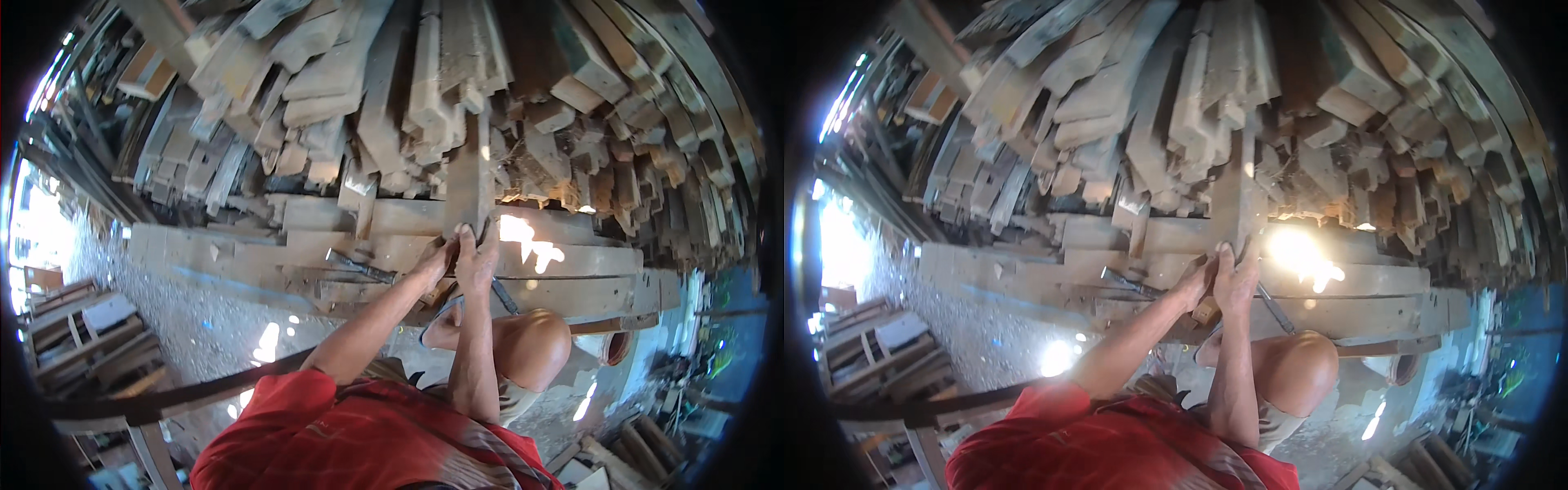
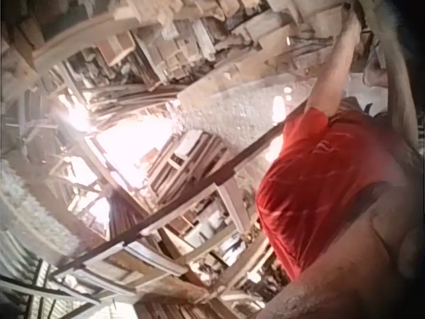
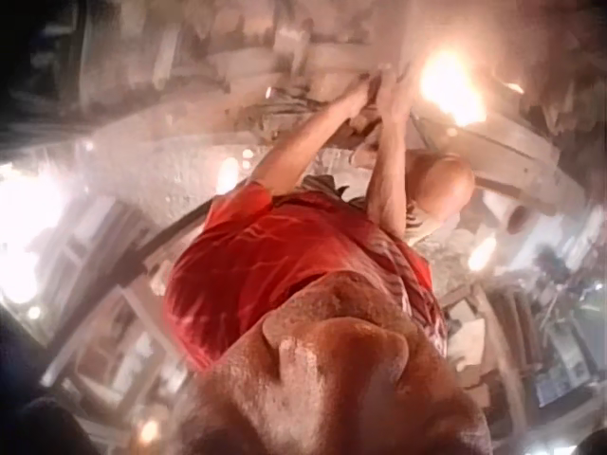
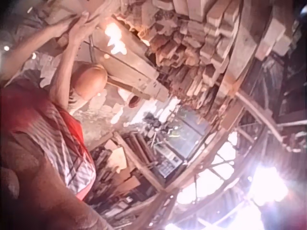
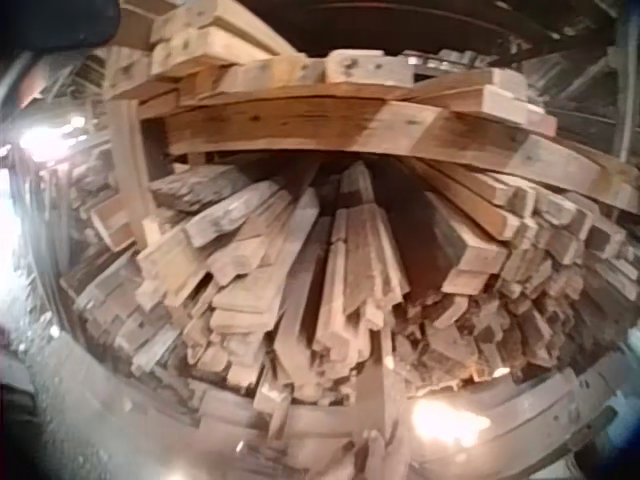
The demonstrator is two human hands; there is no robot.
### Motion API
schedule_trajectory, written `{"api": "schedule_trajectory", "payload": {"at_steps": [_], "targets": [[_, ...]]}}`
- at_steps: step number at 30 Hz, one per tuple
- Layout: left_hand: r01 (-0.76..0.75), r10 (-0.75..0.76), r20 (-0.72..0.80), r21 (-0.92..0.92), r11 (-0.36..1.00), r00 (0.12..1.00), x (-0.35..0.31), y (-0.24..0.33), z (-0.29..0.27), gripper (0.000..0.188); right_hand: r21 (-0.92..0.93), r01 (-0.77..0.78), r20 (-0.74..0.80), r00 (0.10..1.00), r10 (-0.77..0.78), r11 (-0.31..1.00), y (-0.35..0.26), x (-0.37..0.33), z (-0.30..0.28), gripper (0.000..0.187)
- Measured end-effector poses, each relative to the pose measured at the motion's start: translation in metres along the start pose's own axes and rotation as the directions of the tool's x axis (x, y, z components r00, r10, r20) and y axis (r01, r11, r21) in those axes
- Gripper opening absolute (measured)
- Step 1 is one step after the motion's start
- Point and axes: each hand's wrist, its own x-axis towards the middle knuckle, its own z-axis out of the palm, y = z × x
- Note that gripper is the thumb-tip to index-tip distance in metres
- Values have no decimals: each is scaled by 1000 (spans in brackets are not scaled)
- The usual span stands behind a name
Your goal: The person uses a hammer and chisel to carve a notch into a piece of wood, then uses the hammer to drive a nail into a smaller wooden block.
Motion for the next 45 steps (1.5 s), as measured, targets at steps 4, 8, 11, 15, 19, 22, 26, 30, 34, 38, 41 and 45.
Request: {"api": "schedule_trajectory", "payload": {"at_steps": [4, 8, 11, 15, 19, 22, 26, 30, 34, 38, 41, 45], "targets": [[-1, -2, 27, 78, 997, 1000, -6, -9, -11, 55, 34, -9, -2, 1000, 9, 999, 15, -1, -3, 45], [86, 94, -355, 460, 884, 930, 24, -19, -90, 43, -138, 77, -44, 995, -84, 987, 13, 6, -6, 41], [85, 204, -509, 488, 869, 836, 40, -5, -124, 54, -139, 3, -6, 1000, -4, 990, -3, 27, -20, 51], [-10, 248, -474, 449, 894, 845, 57, 47, -139, 72, -273, 16, 26, 1000, -9, 962, -56, 68, -25, 67], [-15, 411, -592, 558, 830, 693, 92, 75, -131, 89, -444, 114, 150, 987, -52, 889, 14, 89, 0, 61], [-61, 545, -624, 625, 779, 560, 105, 104, -157, 103, -486, -42, 225, 959, 171, 873, -18, 78, 16, 54], [-211, 588, -467, 637, 742, 660, 120, 143, -130, 119, -584, -29, 209, 960, 185, 811, -22, 80, 5, 58], [-267, 601, -457, 604, 751, 656, 138, 169, -132, 106, -459, 79, 202, 979, 18, 885, -17, 78, 16, 52], [-30, 446, -541, 612, 790, 713, 135, 182, -108, 105, -428, -46, 246, 955, 165, 903, -21, 83, 3, 44], [34, 400, -572, 601, 799, 716, 126, 183, -118, 103, -432, 56, 267, 961, 68, 900, 2, 84, 14, 39], [106, 395, -570, 653, 750, 721, 127, 180, -119, 110, -452, 149, 209, 976, -58, 879, 28, 82, 19, 37], [49, 421, -490, 694, 718, 763, 131, 188, -119, 114, -361, 105, 202, 979, -32, 926, 29, 90, 13, 37]]}}
